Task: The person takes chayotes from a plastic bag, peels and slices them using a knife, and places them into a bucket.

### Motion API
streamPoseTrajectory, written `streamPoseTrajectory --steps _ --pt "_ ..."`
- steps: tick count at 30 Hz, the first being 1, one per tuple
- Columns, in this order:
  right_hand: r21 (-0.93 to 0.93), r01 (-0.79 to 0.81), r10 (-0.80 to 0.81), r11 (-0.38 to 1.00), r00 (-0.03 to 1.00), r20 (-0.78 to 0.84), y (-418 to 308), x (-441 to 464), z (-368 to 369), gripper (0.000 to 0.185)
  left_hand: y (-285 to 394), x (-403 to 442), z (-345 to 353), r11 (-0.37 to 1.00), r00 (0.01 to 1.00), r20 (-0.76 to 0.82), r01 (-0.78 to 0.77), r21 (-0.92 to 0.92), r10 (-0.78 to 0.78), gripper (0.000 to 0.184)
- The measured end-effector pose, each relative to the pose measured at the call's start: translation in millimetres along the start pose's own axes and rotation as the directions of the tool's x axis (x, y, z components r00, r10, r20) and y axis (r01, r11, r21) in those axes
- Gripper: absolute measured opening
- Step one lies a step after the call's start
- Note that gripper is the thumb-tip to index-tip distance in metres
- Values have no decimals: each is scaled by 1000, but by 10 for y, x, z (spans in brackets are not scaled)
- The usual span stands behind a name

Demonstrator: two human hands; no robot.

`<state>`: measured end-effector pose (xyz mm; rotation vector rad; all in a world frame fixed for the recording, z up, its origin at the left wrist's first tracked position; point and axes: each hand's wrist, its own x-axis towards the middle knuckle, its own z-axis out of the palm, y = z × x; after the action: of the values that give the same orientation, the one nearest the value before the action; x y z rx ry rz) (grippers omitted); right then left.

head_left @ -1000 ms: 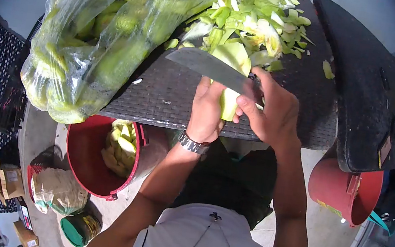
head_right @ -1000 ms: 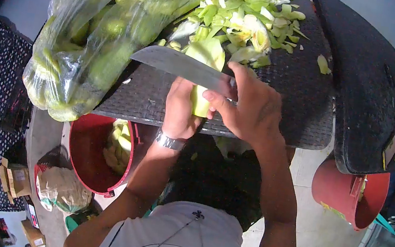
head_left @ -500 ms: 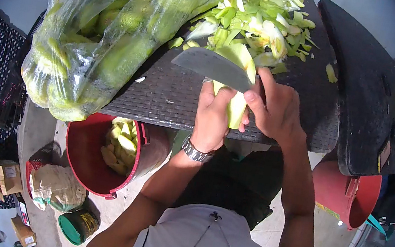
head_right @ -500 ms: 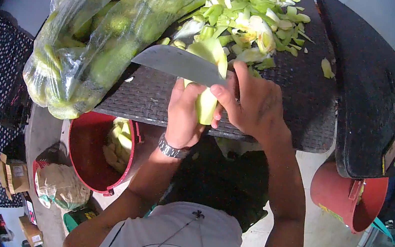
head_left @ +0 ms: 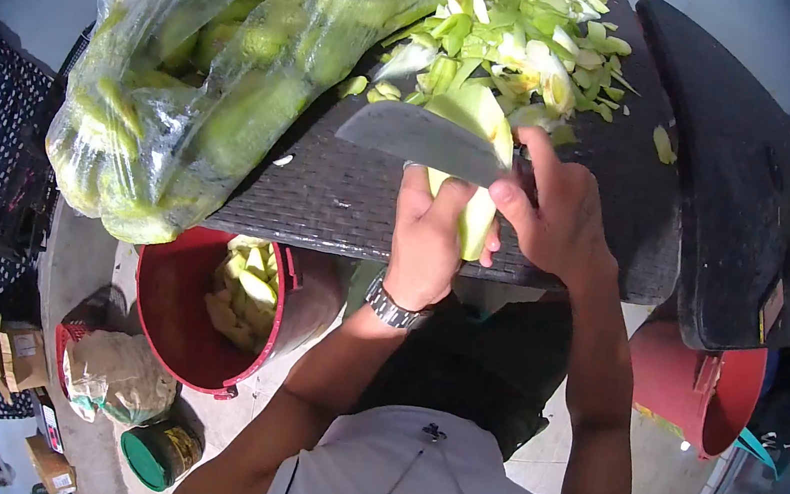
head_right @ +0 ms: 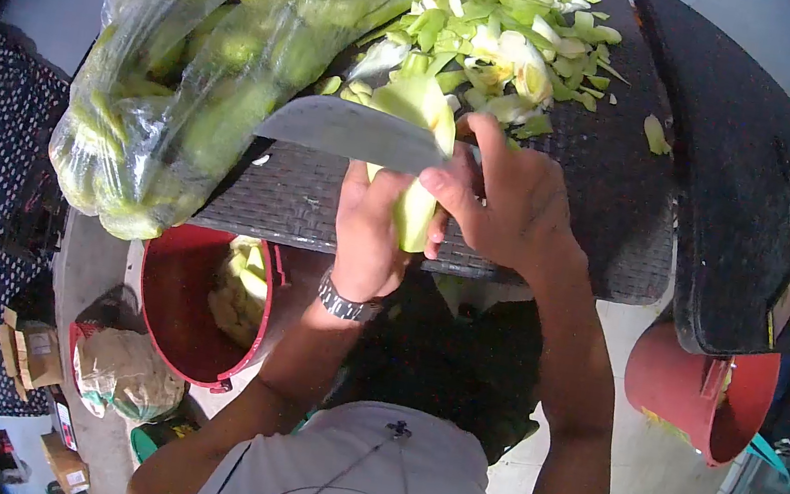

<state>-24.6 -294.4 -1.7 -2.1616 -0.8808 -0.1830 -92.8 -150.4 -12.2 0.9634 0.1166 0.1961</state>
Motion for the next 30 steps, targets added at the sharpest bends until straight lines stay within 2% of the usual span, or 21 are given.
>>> streamPoseTrajectory --steps 4,6,7,10,12,16,18,19,20,22,23,25,26,27,28,29,30 --pt "-10 39 -40 999 997 -61 47 -25 43 52 -31 46 -105 998 998 49 29 -50 -26 19" --pt "0 23 -23 1000 998 -52 39 -47 19 52 -54 45 -104 998 998 48 34 -55 -31 22" --pt "-19 -16 16 1000 1000 15 38 3 -88 52 -35 18 -49 999 999 28 30 -44 -29 24" --pt "-37 15 -16 999 1000 -27 78 -9 -14 51 -63 47 -83 999 1000 31 8 -42 -6 28" --pt "-1 34 -34 999 999 7 31 -44 -37 52 -118 40 -117 1000 1000 -1 -17 -9 17 30" --pt "-1 6 -6 1000 1000 -9 161 -18 -10 55 -61 38 -74 994 996 71 66 -84 -60 23" --pt "-35 24 -25 999 999 -43 181 7 9 55 -42 77 -81 994 996 78 58 -97 -51 24" --pt "-32 -34 34 999 999 0 132 -5 -15 53 -52 91 -100 994 994 94 59 -97 -50 24" --pt "0 -20 20 1000 1000 4 98 -41 -12 53 -64 79 -119 993 993 103 64 -95 -54 25" --pt "70 11 -12 997 1000 12 56 -77 9 52 -97 44 -101 998 1000 -7 22 -53 -22 27" --pt "21 24 -24 999 1000 -13 41 -66 7 52 -114 26 -91 999 998 -62 5 -32 -7 29" --pt "-83 41 -47 996 997 -65 25 -46 -13 51 -85 21 -41 999 1000 0 26 -25 -26 30" --pt "-32 14 -15 999 999 -40 39 -46 -21 51 -69 20 -30 999 999 33 37 -18 -37 31" --pt "17 -7 7 1000 1000 -13 69 -22 -45 50 -85 39 -79 994 995 93 32 -109 -22 22" --pt "64 -27 26 998 1000 15 83 -2 -65 50 -109 38 -127 994 996 77 43 -101 -35 22" --pt "31 30 -28 999 998 -57 65 -27 -27 49 -137 52 -162 994 997 69 52 -93 -45 21" --pt "33 36 -35 999 999 -28 52 -47 -33 50 -130 58 -156 994 997 57 65 -86 -61 20"
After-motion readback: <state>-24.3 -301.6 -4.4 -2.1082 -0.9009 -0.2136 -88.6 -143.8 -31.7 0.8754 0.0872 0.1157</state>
